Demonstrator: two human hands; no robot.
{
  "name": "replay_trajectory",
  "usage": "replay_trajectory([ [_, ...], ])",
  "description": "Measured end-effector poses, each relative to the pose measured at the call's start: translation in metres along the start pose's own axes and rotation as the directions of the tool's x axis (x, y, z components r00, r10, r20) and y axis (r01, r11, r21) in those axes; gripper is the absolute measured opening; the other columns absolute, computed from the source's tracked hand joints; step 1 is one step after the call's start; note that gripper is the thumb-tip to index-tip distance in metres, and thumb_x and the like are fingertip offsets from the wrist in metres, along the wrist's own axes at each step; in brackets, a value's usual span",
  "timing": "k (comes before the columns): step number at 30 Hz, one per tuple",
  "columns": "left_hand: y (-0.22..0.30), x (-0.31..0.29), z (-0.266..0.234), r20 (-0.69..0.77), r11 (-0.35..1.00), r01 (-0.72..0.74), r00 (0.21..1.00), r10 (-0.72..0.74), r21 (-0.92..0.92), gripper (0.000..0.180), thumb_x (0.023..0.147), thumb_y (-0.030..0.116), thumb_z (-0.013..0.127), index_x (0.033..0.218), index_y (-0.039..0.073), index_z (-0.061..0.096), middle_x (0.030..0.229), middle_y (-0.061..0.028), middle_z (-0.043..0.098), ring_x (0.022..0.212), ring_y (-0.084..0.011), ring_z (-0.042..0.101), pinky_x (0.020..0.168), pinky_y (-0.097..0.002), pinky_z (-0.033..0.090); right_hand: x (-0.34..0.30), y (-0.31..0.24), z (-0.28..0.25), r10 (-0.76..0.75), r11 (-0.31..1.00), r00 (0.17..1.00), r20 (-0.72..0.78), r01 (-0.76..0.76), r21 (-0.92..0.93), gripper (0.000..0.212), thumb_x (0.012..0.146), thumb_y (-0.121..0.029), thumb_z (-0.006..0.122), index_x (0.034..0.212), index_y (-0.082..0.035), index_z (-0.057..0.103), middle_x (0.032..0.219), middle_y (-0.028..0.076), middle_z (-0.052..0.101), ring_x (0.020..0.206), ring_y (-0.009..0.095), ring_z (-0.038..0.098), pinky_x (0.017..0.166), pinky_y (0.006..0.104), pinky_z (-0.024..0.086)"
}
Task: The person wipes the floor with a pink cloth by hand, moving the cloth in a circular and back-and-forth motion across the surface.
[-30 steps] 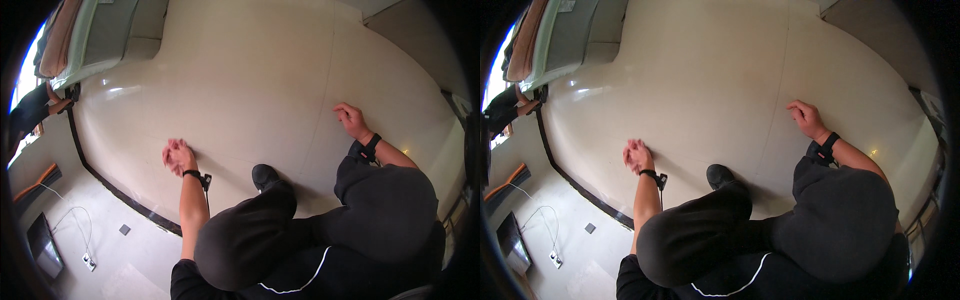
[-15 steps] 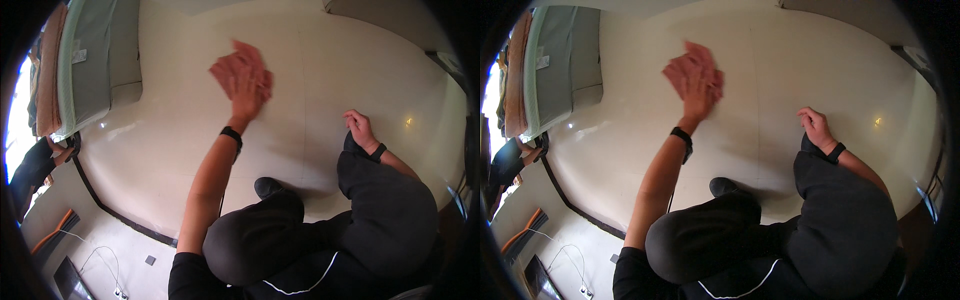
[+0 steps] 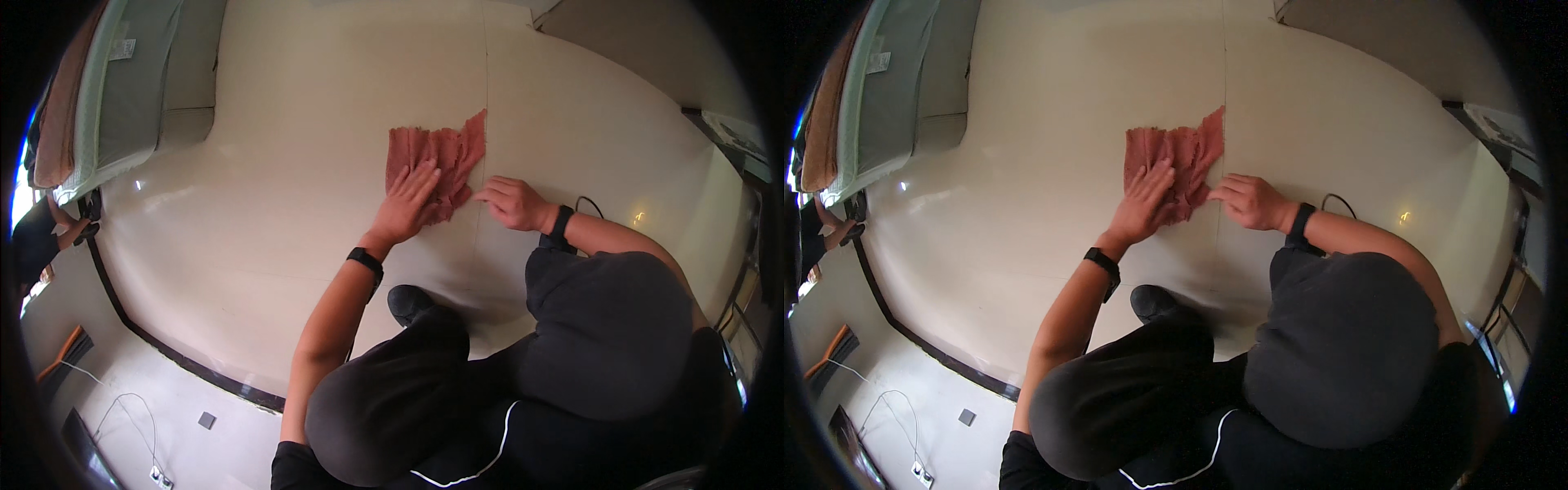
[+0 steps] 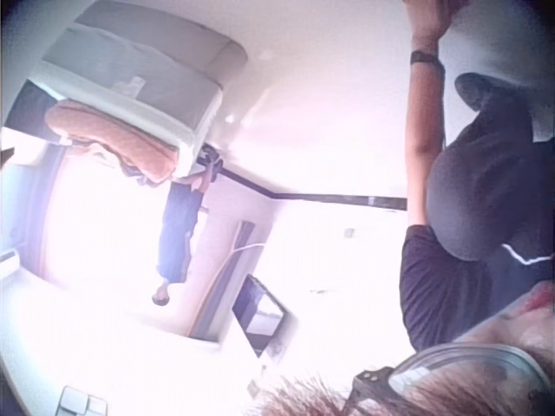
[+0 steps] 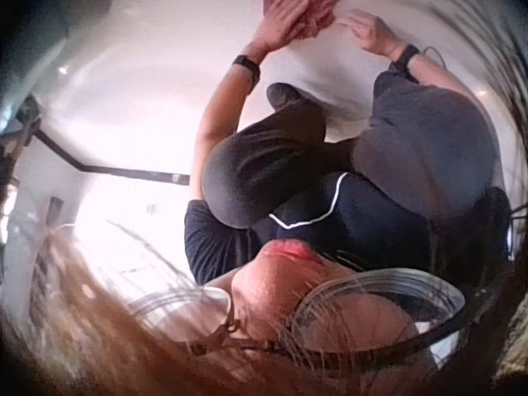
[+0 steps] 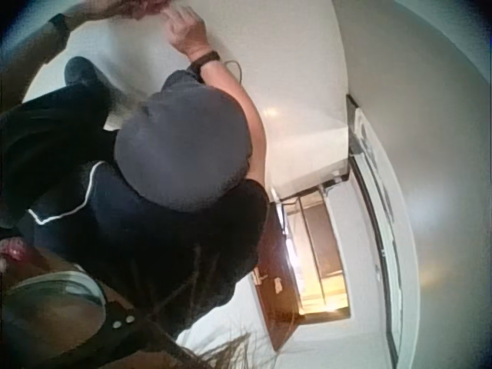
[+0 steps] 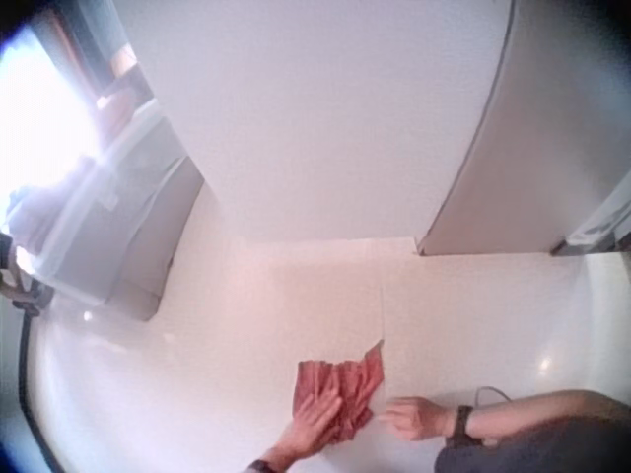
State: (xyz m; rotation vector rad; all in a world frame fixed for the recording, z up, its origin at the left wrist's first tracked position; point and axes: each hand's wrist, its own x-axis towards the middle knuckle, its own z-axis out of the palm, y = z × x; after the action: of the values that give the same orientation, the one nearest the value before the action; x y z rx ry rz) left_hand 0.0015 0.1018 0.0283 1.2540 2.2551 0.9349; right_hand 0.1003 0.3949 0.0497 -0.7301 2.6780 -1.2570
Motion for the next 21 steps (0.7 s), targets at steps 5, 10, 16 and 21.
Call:
replay_trajectory([
  [5,-0.006,-0.033,-0.007,-0.408,0.974,0.202,0.885,-0.225,-0.098,0.064,0.096,0.011,0.065,0.155,0.002,0.041,0.160,-0.0212,0.042,0.148,-0.0404,0.038,0.122,-0.0514,0.031,0.060,-0.013,0.032,-0.252,0.966,0.966,0.061,0.255,-0.046,0.048,0.085,-0.010,0.070,0.132,-0.005,0.059,0.132,0.014,0.059,0.122,0.033,0.057,0.104,0.0451,0.048],
  [10,-0.023,-0.067,-0.004,-0.492,0.886,0.451,0.799,-0.347,0.109,0.058,0.099,0.012,0.060,0.153,0.001,0.041,0.160,-0.0228,0.040,0.149,-0.0429,0.034,0.123,-0.0551,0.026,0.086,0.016,0.066,-0.306,0.897,0.893,0.330,0.387,-0.216,0.071,0.091,-0.032,0.070,0.153,-0.009,0.045,0.164,0.011,0.037,0.154,0.028,0.030,0.128,0.0499,0.022],
  [16,-0.031,-0.086,0.006,-0.452,0.831,0.492,0.823,-0.345,0.261,0.058,0.100,0.019,0.056,0.153,0.001,0.040,0.161,-0.0228,0.038,0.151,-0.0418,0.032,0.124,-0.0589,0.021,0.122,0.058,0.038,-0.112,0.927,0.967,0.229,0.185,-0.328,0.077,0.094,-0.047,0.066,0.158,-0.012,0.040,0.168,0.005,0.033,0.157,0.028,0.024,0.129,0.0501,0.017],
  [21,-0.034,-0.081,0.023,-0.418,0.782,0.501,0.842,-0.341,0.371,0.058,0.100,0.024,0.054,0.154,0.004,0.044,0.164,-0.0207,0.036,0.154,-0.0402,0.028,0.126,-0.0600,0.014,0.141,0.118,-0.021,0.031,0.857,0.999,-0.028,-0.041,-0.514,0.069,0.099,-0.043,0.060,0.156,-0.009,0.043,0.165,0.009,0.037,0.156,0.030,0.026,0.128,0.0507,0.018],
])
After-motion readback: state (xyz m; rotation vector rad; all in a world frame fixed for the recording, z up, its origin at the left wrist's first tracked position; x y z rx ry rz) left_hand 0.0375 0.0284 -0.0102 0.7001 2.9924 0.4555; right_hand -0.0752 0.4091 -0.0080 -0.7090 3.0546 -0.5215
